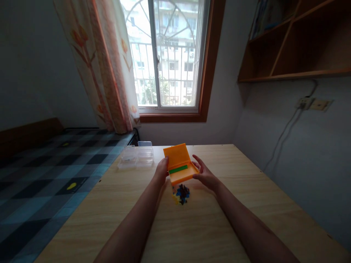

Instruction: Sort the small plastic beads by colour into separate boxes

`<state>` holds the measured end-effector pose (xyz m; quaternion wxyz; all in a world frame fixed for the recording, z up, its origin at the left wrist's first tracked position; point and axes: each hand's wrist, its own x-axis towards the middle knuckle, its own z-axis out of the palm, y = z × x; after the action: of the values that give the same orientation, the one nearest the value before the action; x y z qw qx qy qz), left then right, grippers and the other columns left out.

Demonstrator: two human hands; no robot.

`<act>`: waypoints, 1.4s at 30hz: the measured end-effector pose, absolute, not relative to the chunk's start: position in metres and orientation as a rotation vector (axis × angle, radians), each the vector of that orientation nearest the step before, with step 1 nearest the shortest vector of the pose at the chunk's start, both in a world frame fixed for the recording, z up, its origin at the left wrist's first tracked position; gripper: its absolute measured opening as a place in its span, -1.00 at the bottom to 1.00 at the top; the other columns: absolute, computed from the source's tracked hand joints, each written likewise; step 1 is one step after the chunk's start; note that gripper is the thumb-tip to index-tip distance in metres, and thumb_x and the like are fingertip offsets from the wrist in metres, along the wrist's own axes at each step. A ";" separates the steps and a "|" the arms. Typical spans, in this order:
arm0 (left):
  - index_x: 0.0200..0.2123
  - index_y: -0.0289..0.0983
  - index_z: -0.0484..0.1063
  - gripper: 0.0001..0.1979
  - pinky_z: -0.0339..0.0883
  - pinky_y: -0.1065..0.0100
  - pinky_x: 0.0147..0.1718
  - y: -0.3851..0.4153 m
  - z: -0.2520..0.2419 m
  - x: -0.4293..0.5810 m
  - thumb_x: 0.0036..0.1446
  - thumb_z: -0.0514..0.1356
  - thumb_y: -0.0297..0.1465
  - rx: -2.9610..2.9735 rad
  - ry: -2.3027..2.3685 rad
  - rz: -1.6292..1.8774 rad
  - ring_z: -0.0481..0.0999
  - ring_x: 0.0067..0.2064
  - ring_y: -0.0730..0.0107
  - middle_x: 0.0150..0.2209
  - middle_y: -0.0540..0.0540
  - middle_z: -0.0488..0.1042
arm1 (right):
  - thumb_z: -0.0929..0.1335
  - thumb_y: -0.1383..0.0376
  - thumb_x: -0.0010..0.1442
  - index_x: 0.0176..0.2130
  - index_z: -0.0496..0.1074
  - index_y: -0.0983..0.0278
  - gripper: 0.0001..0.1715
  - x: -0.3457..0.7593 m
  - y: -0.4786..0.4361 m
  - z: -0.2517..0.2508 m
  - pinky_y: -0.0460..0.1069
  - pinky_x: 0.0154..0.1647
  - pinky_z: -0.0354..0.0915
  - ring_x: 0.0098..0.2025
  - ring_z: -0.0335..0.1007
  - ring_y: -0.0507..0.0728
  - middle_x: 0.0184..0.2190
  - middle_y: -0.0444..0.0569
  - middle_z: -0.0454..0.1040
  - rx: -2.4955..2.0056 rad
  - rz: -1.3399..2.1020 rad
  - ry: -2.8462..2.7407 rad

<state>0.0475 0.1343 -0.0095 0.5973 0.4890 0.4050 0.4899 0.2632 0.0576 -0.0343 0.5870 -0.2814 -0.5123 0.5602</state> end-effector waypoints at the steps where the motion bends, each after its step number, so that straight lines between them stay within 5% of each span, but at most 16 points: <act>1: -0.01 -0.32 0.46 -0.49 0.55 0.25 -0.35 0.135 -0.009 0.048 0.33 0.09 0.00 1.097 0.944 1.112 0.65 -0.22 0.14 -0.13 -0.27 0.61 | 0.67 0.18 -0.16 0.40 0.08 -0.03 0.31 0.262 0.057 -0.032 0.27 0.32 0.20 0.28 0.30 0.30 0.25 0.09 0.29 -0.637 1.311 -1.195; 7: 0.01 -0.32 0.43 -0.65 0.54 0.31 -0.44 0.133 -0.001 0.052 0.39 0.03 -0.21 0.971 1.014 1.005 0.64 -0.34 0.23 -0.23 -0.21 0.62 | 0.67 0.19 -0.18 0.34 0.19 -0.03 0.21 0.266 0.046 -0.013 0.21 0.27 0.28 0.28 0.31 0.29 0.32 0.05 0.26 -0.591 1.398 -1.167; 10: 0.02 -0.31 0.42 -0.65 0.51 0.33 -0.50 0.129 0.003 0.054 0.39 0.04 -0.19 0.969 1.058 0.970 0.63 -0.39 0.24 -0.29 -0.18 0.61 | 0.59 0.10 0.01 0.34 0.19 -0.05 0.01 0.267 0.041 -0.005 0.14 0.14 0.40 0.22 0.40 0.26 0.34 0.01 0.27 -0.610 1.519 -1.103; 13: 0.01 -0.31 0.43 -0.62 0.50 0.33 -0.51 0.122 0.006 0.058 0.38 0.05 -0.15 1.009 1.057 0.932 0.62 -0.39 0.22 -0.28 -0.20 0.61 | 0.46 0.01 0.20 0.28 0.29 0.05 -0.27 0.262 0.042 -0.004 0.09 0.05 0.46 0.12 0.49 0.22 0.23 0.01 0.43 -0.697 1.530 -0.997; 18: 0.05 -0.25 0.44 -0.55 0.54 0.28 -0.40 0.116 0.006 0.064 0.35 0.07 -0.05 1.133 1.027 0.884 0.64 -0.25 0.16 -0.16 -0.23 0.62 | 0.42 0.13 0.22 0.11 0.46 0.17 -0.52 0.252 0.050 -0.011 0.07 -0.05 0.51 -0.04 0.57 0.20 0.03 0.01 0.58 -0.917 1.395 -0.889; 24: 0.03 -0.26 0.49 -0.38 0.50 0.00 -0.03 0.118 0.001 0.049 0.29 0.00 0.12 1.357 1.074 0.868 0.54 0.10 -0.06 0.07 -0.31 0.56 | 0.40 0.22 0.17 0.12 0.48 0.19 -0.49 0.257 0.057 -0.020 0.07 -0.14 0.54 -0.16 0.61 0.18 -0.09 0.01 0.63 -1.053 1.282 -0.861; 28: 0.16 -0.29 0.42 -0.34 -0.01 0.03 0.40 0.097 -0.002 0.036 0.13 0.27 0.03 1.555 1.103 1.054 0.16 0.41 -0.01 0.34 -0.30 0.29 | 0.38 0.20 0.17 0.12 0.47 0.21 -0.48 0.262 0.063 -0.024 0.08 -0.16 0.54 -0.20 0.60 0.18 -0.13 0.03 0.63 -1.107 1.169 -0.855; 31: 0.27 -0.27 0.32 -0.15 -0.14 0.10 0.44 0.074 -0.011 0.040 -0.04 0.42 -0.05 1.692 1.062 1.147 0.11 0.44 0.03 0.39 -0.26 0.21 | 0.36 0.20 0.15 0.08 0.49 0.26 -0.49 0.266 0.068 -0.022 0.09 -0.13 0.52 -0.18 0.58 0.19 -0.11 0.06 0.62 -1.155 1.054 -0.896; 33: 0.32 -0.30 0.25 -0.09 0.02 0.05 0.39 0.065 -0.019 0.049 -0.04 0.43 -0.07 1.728 1.096 1.211 0.18 0.41 -0.03 0.39 -0.32 0.22 | 0.36 0.19 0.14 0.04 0.53 0.28 -0.52 0.266 0.071 -0.018 0.08 -0.08 0.50 -0.14 0.56 0.19 -0.08 0.07 0.62 -1.186 0.975 -0.947; 36: 0.34 -0.32 0.19 -0.34 0.26 0.02 0.26 0.064 -0.027 0.060 0.31 0.14 -0.07 1.619 1.224 1.277 0.34 0.32 -0.02 0.31 -0.40 0.31 | 0.36 0.18 0.15 0.01 0.56 0.27 -0.54 0.264 0.074 -0.010 0.09 0.02 0.45 -0.05 0.53 0.20 -0.05 0.07 0.61 -1.232 0.862 -1.028; 39: 0.34 -0.32 0.17 -0.46 0.17 0.02 0.31 0.068 -0.024 0.056 0.45 -0.14 -0.17 1.614 1.298 1.333 0.29 0.35 0.08 0.33 -0.38 0.29 | 0.33 0.20 0.18 -0.01 0.57 0.26 -0.57 0.265 0.076 -0.002 0.12 0.13 0.38 0.02 0.51 0.21 -0.02 0.06 0.60 -1.289 0.756 -1.097; 42: 0.29 -0.32 0.27 -0.46 -0.02 0.08 0.40 0.063 -0.018 0.040 0.37 0.03 -0.15 1.727 1.290 1.310 0.19 0.40 0.12 0.36 -0.32 0.27 | 0.29 0.24 0.20 -0.02 0.57 0.27 -0.59 0.271 0.078 0.001 0.14 0.21 0.31 0.07 0.48 0.20 0.03 0.08 0.58 -1.350 0.649 -1.150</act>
<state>0.0398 0.0630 -0.0176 0.3046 0.6522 0.4870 0.4947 0.2712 0.0780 0.0006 0.5863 -0.5789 -0.4935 0.2784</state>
